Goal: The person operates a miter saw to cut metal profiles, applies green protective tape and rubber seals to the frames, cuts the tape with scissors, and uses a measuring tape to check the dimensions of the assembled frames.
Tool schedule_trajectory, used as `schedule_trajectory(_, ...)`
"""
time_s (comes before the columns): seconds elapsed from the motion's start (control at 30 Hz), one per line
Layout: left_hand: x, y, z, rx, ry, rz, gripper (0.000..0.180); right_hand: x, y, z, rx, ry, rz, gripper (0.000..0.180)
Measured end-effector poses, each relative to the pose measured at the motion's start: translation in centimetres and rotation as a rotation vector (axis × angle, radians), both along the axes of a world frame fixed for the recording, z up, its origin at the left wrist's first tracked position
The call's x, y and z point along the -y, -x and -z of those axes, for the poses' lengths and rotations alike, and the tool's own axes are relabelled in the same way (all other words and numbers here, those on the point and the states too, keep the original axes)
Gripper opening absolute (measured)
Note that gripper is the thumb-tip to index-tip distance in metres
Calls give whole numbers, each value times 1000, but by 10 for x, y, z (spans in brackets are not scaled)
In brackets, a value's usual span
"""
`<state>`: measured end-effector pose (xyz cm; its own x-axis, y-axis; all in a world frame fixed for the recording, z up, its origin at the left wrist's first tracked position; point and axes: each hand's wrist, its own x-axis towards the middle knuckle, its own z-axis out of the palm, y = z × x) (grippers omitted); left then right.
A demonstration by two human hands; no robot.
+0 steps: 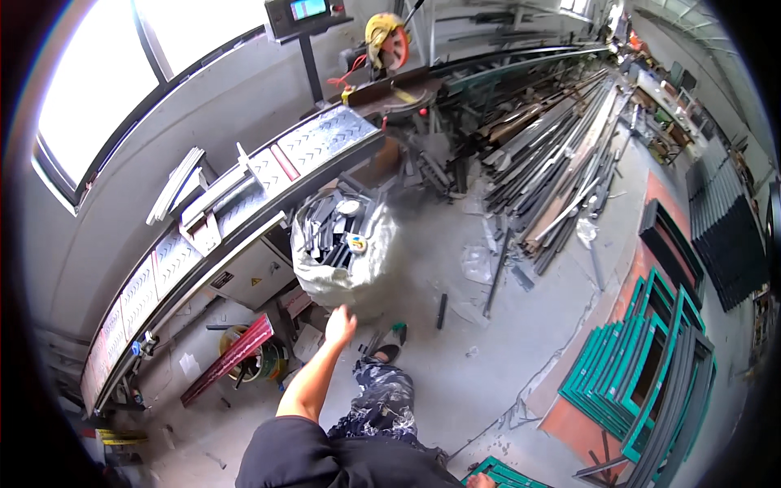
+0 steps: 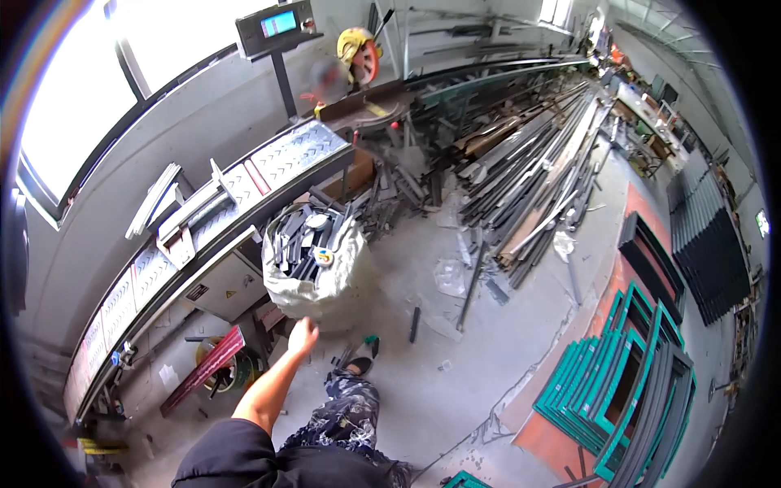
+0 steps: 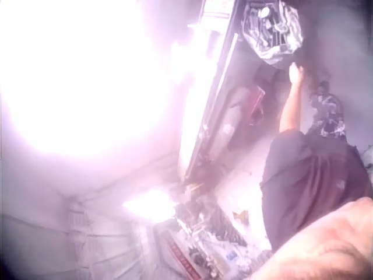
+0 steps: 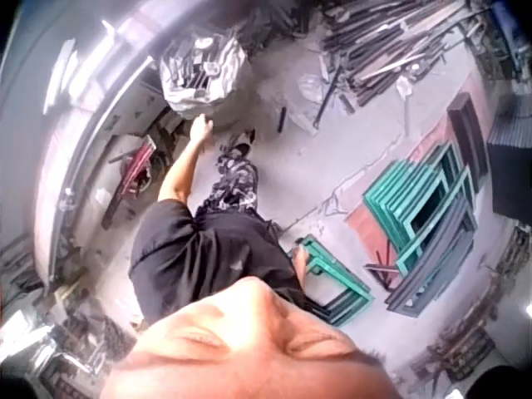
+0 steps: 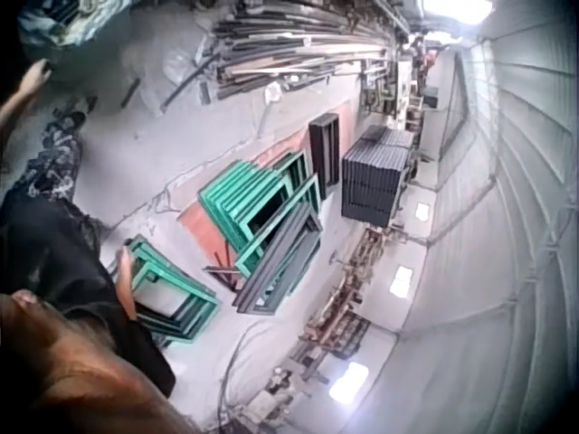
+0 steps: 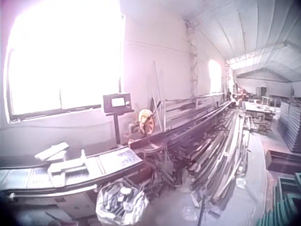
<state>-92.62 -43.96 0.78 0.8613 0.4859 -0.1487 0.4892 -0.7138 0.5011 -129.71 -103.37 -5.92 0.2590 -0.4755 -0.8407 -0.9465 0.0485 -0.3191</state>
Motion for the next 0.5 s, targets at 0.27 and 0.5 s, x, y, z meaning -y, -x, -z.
schedule_trajectory(0.27,-137,-260,-29,-51,-297,304,40,-224,-244,-96,309,-300,20,23)
schedule_trajectory(0.5,-107,-295,9,-281,-569,583,44,-267,-303,-101,387,-207,-335,24)
